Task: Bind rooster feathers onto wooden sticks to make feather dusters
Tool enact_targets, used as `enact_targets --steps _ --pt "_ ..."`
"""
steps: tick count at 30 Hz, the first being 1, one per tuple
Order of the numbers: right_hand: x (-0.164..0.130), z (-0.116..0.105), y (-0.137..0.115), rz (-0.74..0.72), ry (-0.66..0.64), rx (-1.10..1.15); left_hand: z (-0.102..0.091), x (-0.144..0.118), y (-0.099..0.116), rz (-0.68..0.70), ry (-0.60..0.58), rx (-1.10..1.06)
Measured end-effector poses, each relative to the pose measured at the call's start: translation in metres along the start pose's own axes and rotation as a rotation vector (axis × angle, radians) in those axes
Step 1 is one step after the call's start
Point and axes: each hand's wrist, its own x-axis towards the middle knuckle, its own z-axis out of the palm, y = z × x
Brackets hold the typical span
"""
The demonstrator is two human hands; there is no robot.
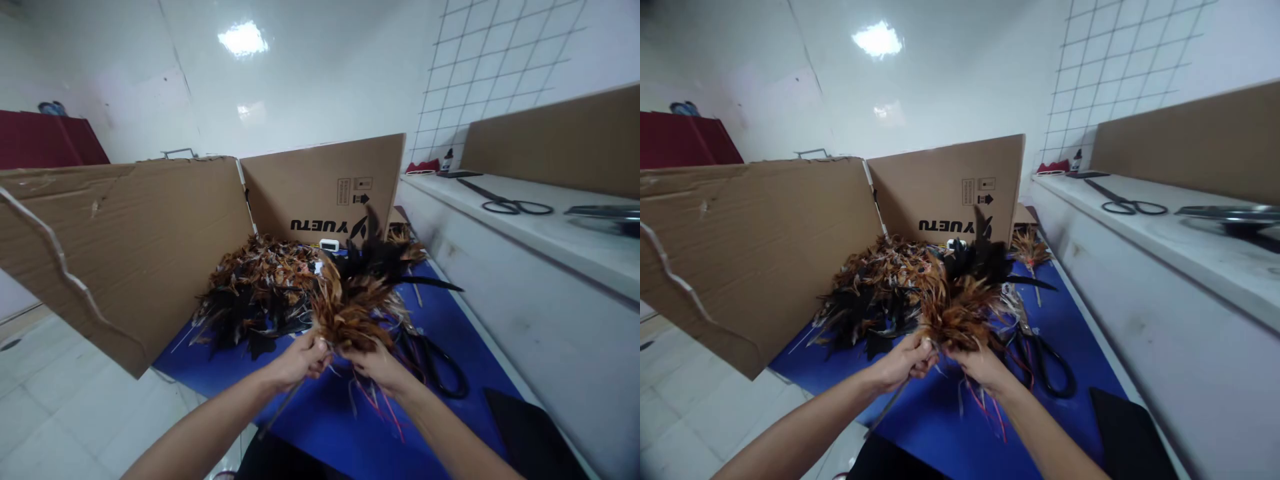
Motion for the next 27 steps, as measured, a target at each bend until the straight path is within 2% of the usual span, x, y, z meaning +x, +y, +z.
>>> enact_targets --steps 5,7,11,16,21,27 --pt "0.013 0.008 0.002 -0.115 -0.025 0.041 -0.006 0.016 -0.011 -0.092 0.111 -0.256" --pt "0.013 0.008 0.003 -0.123 0.034 -0.075 -0.006 0.021 -0.015 -0.103 0.153 -0.312" --pt "0.004 0.007 0.002 -0.140 0.114 -0.471 -0.004 0.031 -0.024 -0.150 0.207 -0.390" --pt "-0.008 0.009 -0.003 -0.174 0.075 -0.809 -0.004 0.037 -0.033 -0.214 0.242 -0.430" --pt "-0.008 0.012 -0.003 -0.132 0.013 -0.894 0.000 0.040 -0.041 -0.214 0.333 -0.398" --pt "-0.003 0.016 0.002 -0.080 0.065 -0.963 0.011 0.046 -0.047 -0.158 0.437 -0.385"
